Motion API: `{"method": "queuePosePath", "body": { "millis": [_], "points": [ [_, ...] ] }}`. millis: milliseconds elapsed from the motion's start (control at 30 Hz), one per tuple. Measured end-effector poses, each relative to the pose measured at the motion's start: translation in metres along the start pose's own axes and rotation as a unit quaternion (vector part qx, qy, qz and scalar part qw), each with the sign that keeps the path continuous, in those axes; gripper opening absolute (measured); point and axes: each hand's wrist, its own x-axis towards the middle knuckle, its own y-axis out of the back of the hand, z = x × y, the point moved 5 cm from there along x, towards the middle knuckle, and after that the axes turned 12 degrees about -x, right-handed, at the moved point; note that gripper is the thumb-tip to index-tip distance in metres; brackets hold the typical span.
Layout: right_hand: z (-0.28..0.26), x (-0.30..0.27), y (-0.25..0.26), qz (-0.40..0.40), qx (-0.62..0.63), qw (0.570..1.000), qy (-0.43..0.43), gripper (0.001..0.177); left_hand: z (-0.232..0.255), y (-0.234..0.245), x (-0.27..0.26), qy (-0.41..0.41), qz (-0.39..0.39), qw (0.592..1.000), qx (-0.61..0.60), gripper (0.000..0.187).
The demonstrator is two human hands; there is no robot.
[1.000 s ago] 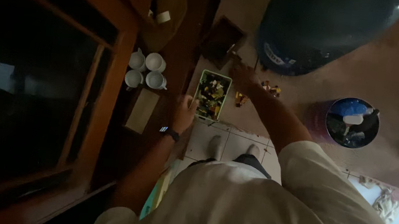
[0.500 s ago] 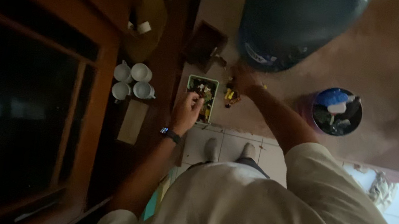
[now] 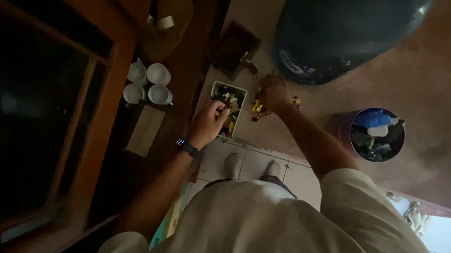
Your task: The person sorts a pile of mixed Lego pieces on a tiled floor, picking up individual bricks and placing them into a green rectangular tray. They also pick up larger plastic components and place them into a nearby bucket. The person continues to gather the remaining small pieces from the floor and add them to the tray.
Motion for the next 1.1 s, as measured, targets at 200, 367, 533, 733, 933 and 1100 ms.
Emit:
{"method": "queuePosePath", "body": {
  "millis": [200, 367, 533, 733, 933, 1100],
  "points": [
    [-0.005, 0.022, 0.005, 0.019, 0.003, 1.0, -0.017, 0.046, 0.004, -0.003, -0.011, 0.002, -0.014, 0.999, -0.035, 0.034],
    [0.007, -0.009, -0.011, 0.019, -0.034, 0.999, 0.009, 0.047, -0.005, -0.006, -0.009, 0.017, -0.028, 0.999, -0.033, 0.035],
    [0.015, -0.023, -0.007, 0.052, 0.045, 0.997, -0.022, 0.055, 0.0, -0.012, -0.009, 0.037, -0.059, 0.997, -0.026, 0.039],
    [0.007, 0.016, 0.011, -0.005, 0.031, 0.999, -0.038, 0.059, 0.015, -0.02, -0.009, 0.039, -0.085, 0.995, -0.032, 0.039],
    [0.019, 0.006, -0.021, -0.054, -0.016, 0.997, -0.054, 0.064, 0.018, -0.017, -0.018, 0.06, -0.092, 0.993, -0.03, 0.037],
    [0.024, -0.018, -0.015, -0.067, -0.014, 0.996, -0.053, 0.076, 0.023, -0.021, -0.015, 0.046, -0.097, 0.994, -0.036, 0.033]
  ]
}}
